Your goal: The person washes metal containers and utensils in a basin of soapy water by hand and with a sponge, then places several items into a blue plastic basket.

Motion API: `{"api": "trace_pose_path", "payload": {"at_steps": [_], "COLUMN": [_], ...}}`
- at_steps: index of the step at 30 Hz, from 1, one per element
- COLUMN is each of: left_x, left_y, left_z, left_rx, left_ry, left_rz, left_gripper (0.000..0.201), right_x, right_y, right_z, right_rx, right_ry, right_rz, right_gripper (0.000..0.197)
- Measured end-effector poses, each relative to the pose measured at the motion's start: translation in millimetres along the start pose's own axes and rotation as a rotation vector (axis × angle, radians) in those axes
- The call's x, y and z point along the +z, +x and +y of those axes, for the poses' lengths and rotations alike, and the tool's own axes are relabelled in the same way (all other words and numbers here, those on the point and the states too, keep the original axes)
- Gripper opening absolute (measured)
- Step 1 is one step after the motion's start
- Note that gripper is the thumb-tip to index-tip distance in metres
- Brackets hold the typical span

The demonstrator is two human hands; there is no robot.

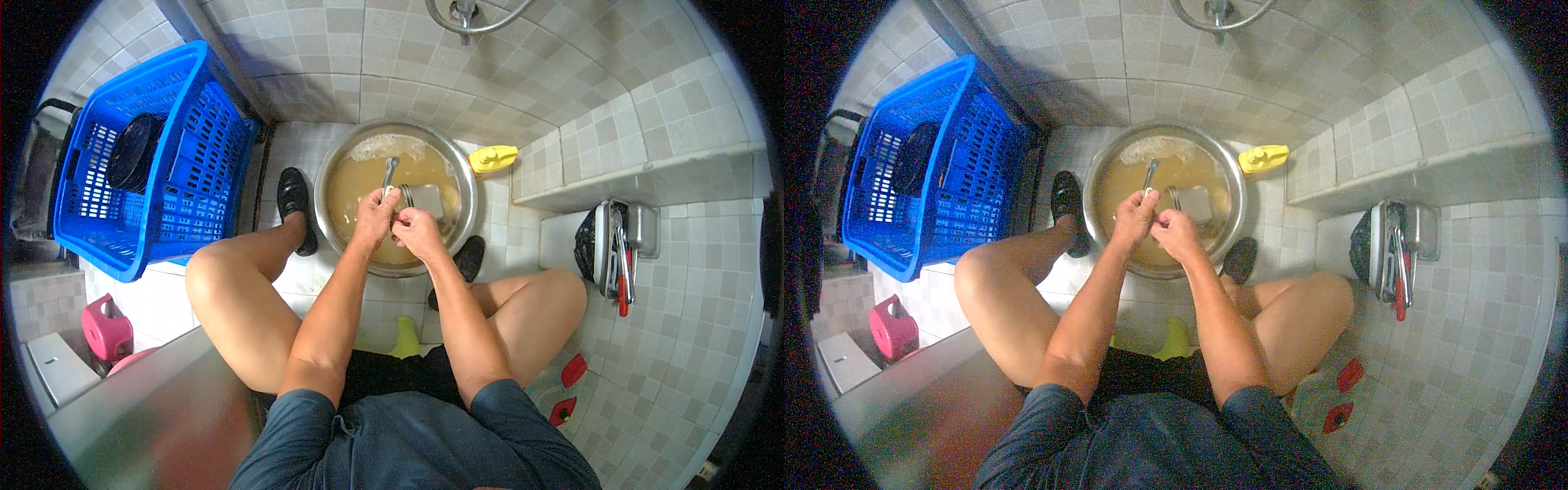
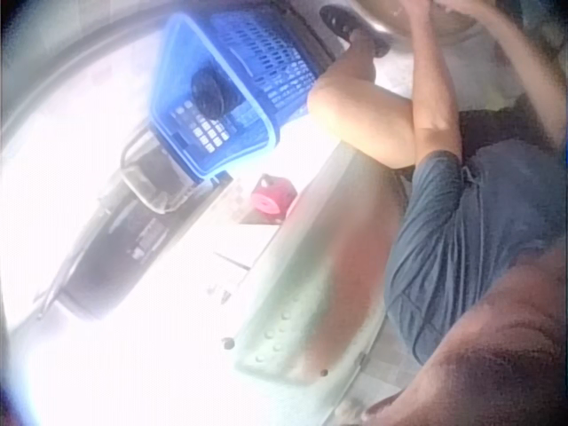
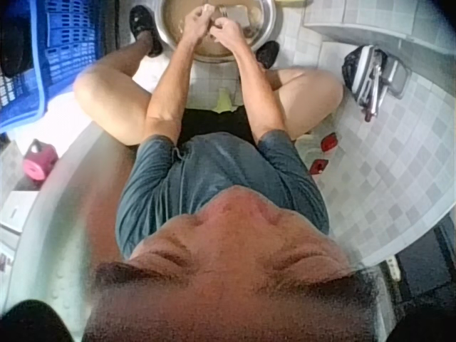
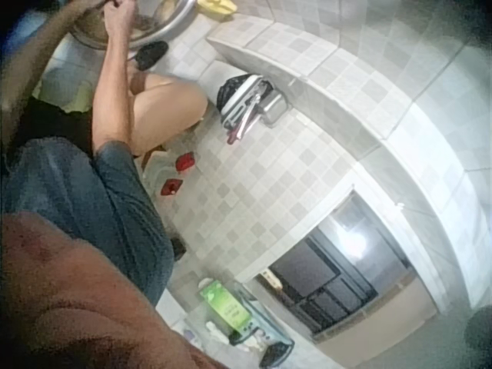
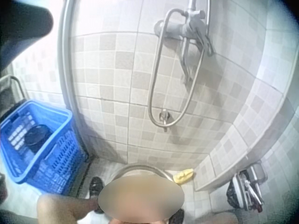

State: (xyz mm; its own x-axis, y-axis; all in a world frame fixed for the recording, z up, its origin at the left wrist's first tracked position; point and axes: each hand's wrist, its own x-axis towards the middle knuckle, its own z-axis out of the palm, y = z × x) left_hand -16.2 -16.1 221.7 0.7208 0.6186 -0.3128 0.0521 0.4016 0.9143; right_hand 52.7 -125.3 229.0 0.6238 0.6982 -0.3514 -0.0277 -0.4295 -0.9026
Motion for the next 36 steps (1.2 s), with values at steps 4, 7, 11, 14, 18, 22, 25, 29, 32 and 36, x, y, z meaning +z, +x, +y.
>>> {"api": "trace_pose_path", "payload": {"at_steps": [4, 7, 11, 14, 18, 22, 25, 29, 32, 36], "left_x": [2.1, 2.1, 1.7, -13.4, -29.1, -38.9, -44.4, -60.0, -77.6, -85.6], "left_y": [-2.4, -4.8, -3.0, 4.0, 11.0, 11.7, 8.8, 8.8, 10.0, 19.0], "left_z": [-0.2, 0.3, 0.6, 3.6, 4.3, 5.3, 9.8, 2.1, -6.2, -15.2], "left_rx": [-0.031, -0.073, -0.103, -0.132, -0.240, -0.256, -0.337, -0.398, -0.421, -0.445], "left_ry": [-0.016, -0.008, -0.015, 0.049, 0.001, 0.020, 0.157, 0.276, 0.235, 0.022], "left_rz": [0.010, -0.007, -0.012, -0.036, -0.146, -0.204, -0.272, -0.336, -0.090, 0.192], "left_gripper": [0.032, 0.033, 0.034, 0.032, 0.029, 0.028, 0.027, 0.027, 0.033, 0.026], "right_x": [3.3, 3.1, -7.6, -20.4, -44.0, -49.5, -52.8, -41.2, -26.4, 15.8], "right_y": [-3.4, -5.3, -4.9, -5.1, 0.3, 4.4, 11.3, 25.3, 34.7, 42.8], "right_z": [-0.3, -4.7, -9.9, -17.9, -21.3, -17.0, -6.0, 16.8, 41.9, 94.6], "right_rx": [0.059, 0.079, 0.134, 0.206, 0.260, 0.229, 0.189, 0.159, 0.286, 0.630], "right_ry": [0.117, 0.173, 0.267, 0.327, 0.335, 0.367, 0.401, 0.496, 0.670, 0.662], "right_rz": [0.016, 0.003, -0.099, -0.133, -0.177, -0.053, 0.090, 0.236, 0.188, 0.139], "right_gripper": [0.014, 0.014, 0.014, 0.013, 0.013, 0.013, 0.014, 0.015, 0.016, 0.022]}}
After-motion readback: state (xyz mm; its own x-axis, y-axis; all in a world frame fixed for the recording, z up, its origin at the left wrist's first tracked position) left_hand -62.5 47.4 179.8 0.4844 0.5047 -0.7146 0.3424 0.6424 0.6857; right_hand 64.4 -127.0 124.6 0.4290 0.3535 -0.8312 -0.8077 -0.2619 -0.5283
